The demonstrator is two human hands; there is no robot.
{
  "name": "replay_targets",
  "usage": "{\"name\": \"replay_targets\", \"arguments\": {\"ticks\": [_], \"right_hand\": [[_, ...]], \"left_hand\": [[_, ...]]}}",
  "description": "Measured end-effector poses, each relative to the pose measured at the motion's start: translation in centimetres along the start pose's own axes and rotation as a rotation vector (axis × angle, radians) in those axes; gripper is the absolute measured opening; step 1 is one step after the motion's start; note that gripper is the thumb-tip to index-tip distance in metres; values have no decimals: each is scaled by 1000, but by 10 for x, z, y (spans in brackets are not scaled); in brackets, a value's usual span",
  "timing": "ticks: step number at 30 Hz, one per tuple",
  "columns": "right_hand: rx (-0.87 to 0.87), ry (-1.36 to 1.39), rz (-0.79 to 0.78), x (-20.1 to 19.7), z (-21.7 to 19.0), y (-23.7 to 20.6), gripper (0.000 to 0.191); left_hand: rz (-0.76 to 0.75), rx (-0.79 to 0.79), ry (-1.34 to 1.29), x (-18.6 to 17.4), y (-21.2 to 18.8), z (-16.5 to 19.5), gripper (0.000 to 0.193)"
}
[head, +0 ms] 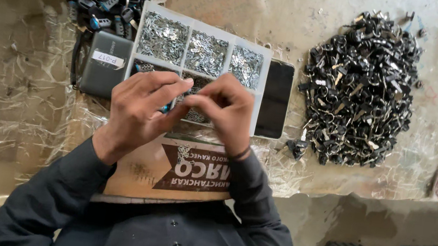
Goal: The person sits at a workbench assembling small metal connector components by hand. They pick small metal and blue plastic parts from a compartment tray, press and twist the parts together in their hands, and place finished assemblies onto a large pile on the table, repeating the cycle.
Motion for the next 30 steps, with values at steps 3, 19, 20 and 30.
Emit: {"name": "replay_targets", "arguments": {"ticks": [3,19,20,30], "right_hand": [[106,704,109,-7,13,-2,25],[-229,-161,-25,-14,-88,-59,39],[-270,-244,-8,-14,-91,-59,40],[-176,-226,170,-42,-27,-120,43]], "left_hand": [[13,-23,-56,-2,3,1,33],[-227,140,-118,-1,-45,7,30],[-244,140,-131,-1,-46,6,30],[-214,252,-86,-40,-29,16,39]]}}
Point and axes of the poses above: each hand's wrist, its own y-axis towards the middle knuckle, its own x-axis out of the palm, z = x × y, the point moved 7 cm from there along y, towards the middle knuckle, and after that the axes turned 5 degrees about -x, right-handed, at the moved point
